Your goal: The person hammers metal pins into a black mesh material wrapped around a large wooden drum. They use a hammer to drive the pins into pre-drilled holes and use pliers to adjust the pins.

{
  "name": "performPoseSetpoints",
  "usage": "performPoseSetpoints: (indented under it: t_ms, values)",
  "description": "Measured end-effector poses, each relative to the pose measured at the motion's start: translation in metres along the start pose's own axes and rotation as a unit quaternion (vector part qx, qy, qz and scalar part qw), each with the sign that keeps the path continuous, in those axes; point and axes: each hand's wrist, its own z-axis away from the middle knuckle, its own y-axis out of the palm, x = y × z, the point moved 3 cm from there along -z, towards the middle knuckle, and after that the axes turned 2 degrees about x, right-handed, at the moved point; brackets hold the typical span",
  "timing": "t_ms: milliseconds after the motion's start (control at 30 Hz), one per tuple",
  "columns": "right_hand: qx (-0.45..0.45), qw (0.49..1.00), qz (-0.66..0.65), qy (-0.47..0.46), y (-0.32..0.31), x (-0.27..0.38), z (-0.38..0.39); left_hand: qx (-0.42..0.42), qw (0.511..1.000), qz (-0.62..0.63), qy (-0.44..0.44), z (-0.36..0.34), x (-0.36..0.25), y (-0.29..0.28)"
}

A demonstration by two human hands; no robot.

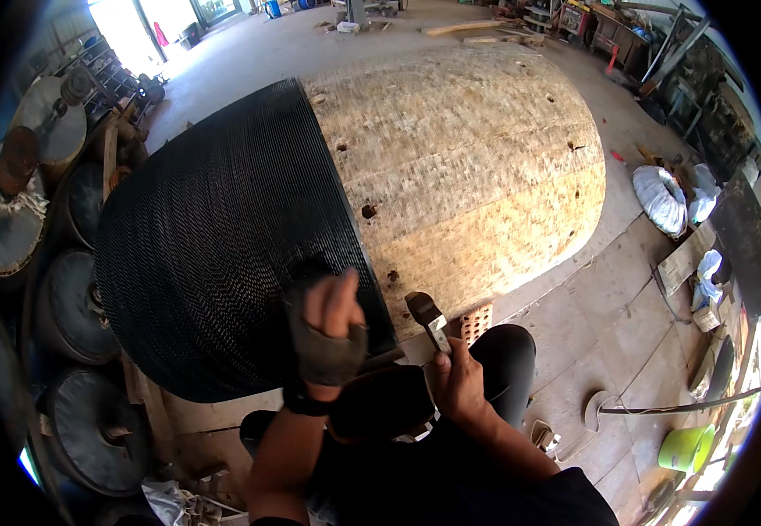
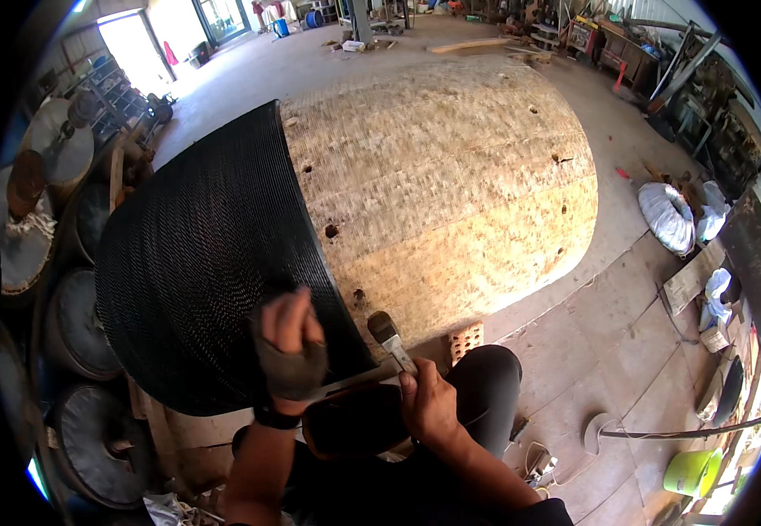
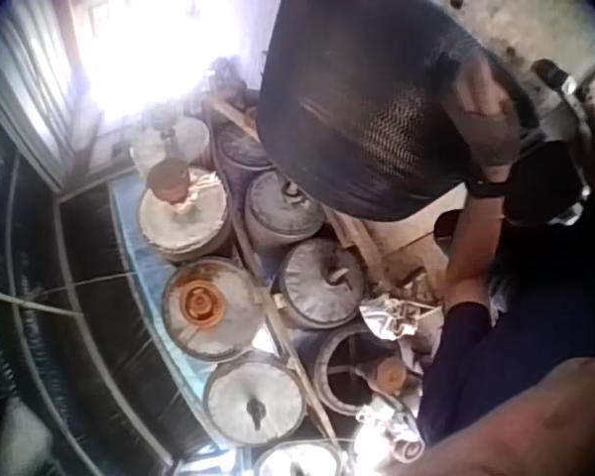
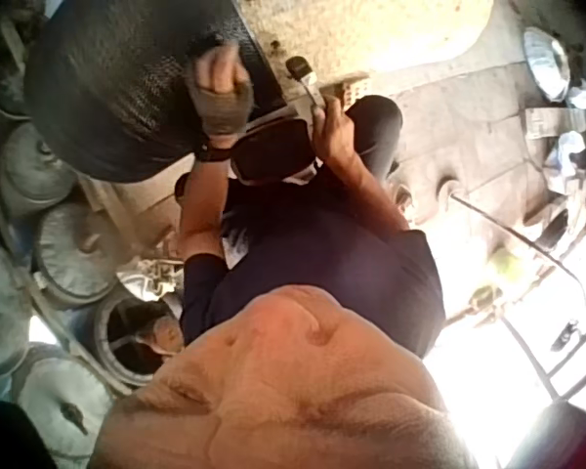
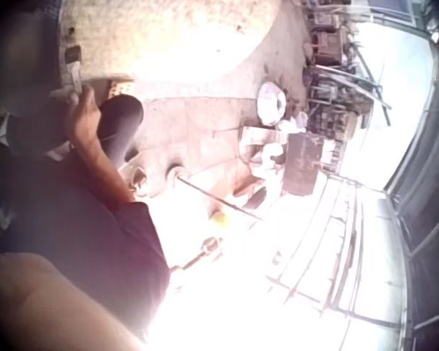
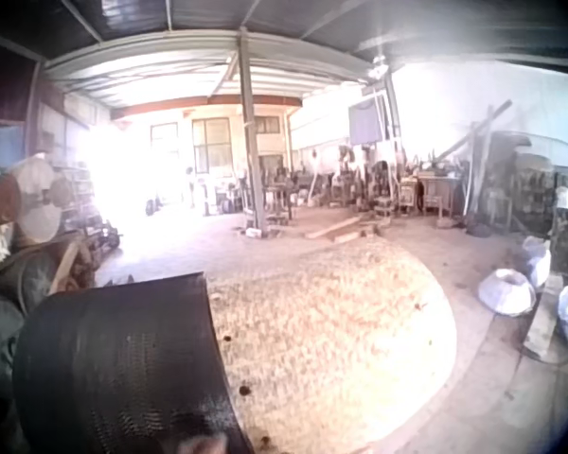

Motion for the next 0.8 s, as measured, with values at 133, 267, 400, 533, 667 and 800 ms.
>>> performPoseSetpoints:
  t_ms: [133, 267, 400, 533, 667, 800]
  values:
    - [0.033, 0.999, -0.013, 0.01, 0.001, -0.004, -0.004, 0.02, 0.995, 0.085, -0.057, 0.029, -0.017, 0.025]
    - [0.026, 1.0, -0.009, 0.008, -0.002, -0.003, -0.005, 0.03, 0.993, 0.08, -0.08, 0.026, -0.018, 0.031]
    - [0.016, 1.0, -0.02, -0.012, -0.003, 0.001, -0.01, 0.059, 0.987, 0.079, -0.125, 0.02, -0.019, 0.028]
    - [0.025, 0.999, -0.035, -0.019, -0.004, 0.008, -0.014, 0.062, 0.989, 0.055, -0.126, 0.017, -0.019, 0.031]
    - [0.022, 0.999, -0.032, -0.029, -0.003, 0.011, -0.017, 0.049, 0.986, 0.059, -0.149, 0.015, -0.021, 0.042]
    - [0.03, 0.999, -0.019, -0.031, -0.003, 0.014, -0.021, 0.021, 0.993, 0.018, -0.116, 0.011, -0.022, 0.042]
